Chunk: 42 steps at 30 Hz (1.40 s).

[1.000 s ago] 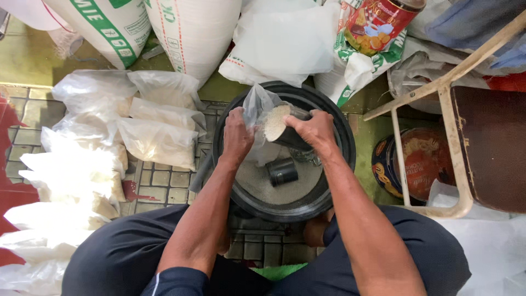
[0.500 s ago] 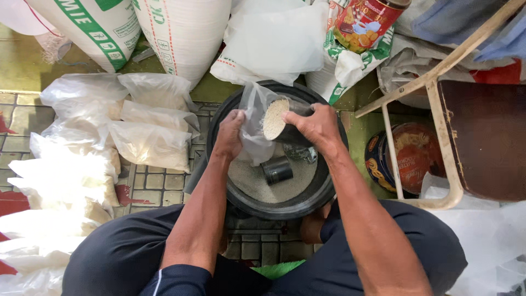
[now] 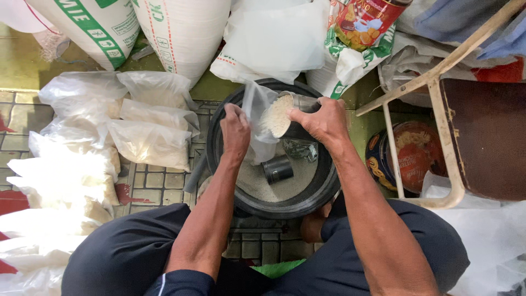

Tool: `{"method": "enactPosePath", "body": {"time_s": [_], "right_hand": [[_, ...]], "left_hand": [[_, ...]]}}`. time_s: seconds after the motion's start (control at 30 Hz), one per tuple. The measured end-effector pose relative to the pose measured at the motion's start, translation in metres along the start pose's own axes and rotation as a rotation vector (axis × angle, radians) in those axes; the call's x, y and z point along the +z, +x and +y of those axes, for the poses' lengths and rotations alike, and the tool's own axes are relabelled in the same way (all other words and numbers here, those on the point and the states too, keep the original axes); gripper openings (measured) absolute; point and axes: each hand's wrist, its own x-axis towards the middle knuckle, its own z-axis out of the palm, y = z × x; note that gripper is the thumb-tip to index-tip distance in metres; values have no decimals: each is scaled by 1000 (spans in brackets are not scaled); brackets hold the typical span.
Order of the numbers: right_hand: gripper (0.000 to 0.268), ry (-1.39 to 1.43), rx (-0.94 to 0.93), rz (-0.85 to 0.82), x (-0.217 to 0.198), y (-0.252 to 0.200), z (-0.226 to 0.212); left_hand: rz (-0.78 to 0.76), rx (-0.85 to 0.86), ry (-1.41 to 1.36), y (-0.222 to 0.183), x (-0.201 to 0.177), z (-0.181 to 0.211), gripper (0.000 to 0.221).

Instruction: The person measures grains into a plastic bag from a large bucket using a metal scoop and a plastic cup, then handles the filled bag.

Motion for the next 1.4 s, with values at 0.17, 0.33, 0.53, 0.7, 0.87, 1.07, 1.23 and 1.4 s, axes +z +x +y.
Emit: {"method": "enactPosePath", "body": {"time_s": [0.17, 0.33, 0.53, 0.7, 0.87, 1.07, 1.23, 1.4], "right_hand": [[105, 5, -3, 3, 4, -3, 0], [110, 52, -18, -15, 5, -5, -6], [106, 98, -39, 8, 13, 4, 4], [76, 254, 12, 76, 22, 2, 24], [109, 625, 162, -36, 24, 24, 66], [100, 585, 98, 49, 15, 26, 87], [63, 671, 114, 112, -20, -3, 59], [101, 635, 95, 113, -10, 21, 99]], "left_hand": [[35, 34, 81, 4, -10, 11, 10], [26, -44, 0, -2, -4, -7, 10], [-30, -94, -175, 1, -3, -23, 17], [-14, -43, -166, -1, -10, -5, 22], [-41, 94, 52, -3, -9, 12, 28], [54, 457, 865, -32, 28, 25, 26], [-113, 562, 1051, -72, 65, 39, 33], [-127, 594, 919, -65, 80, -1, 6]]}}
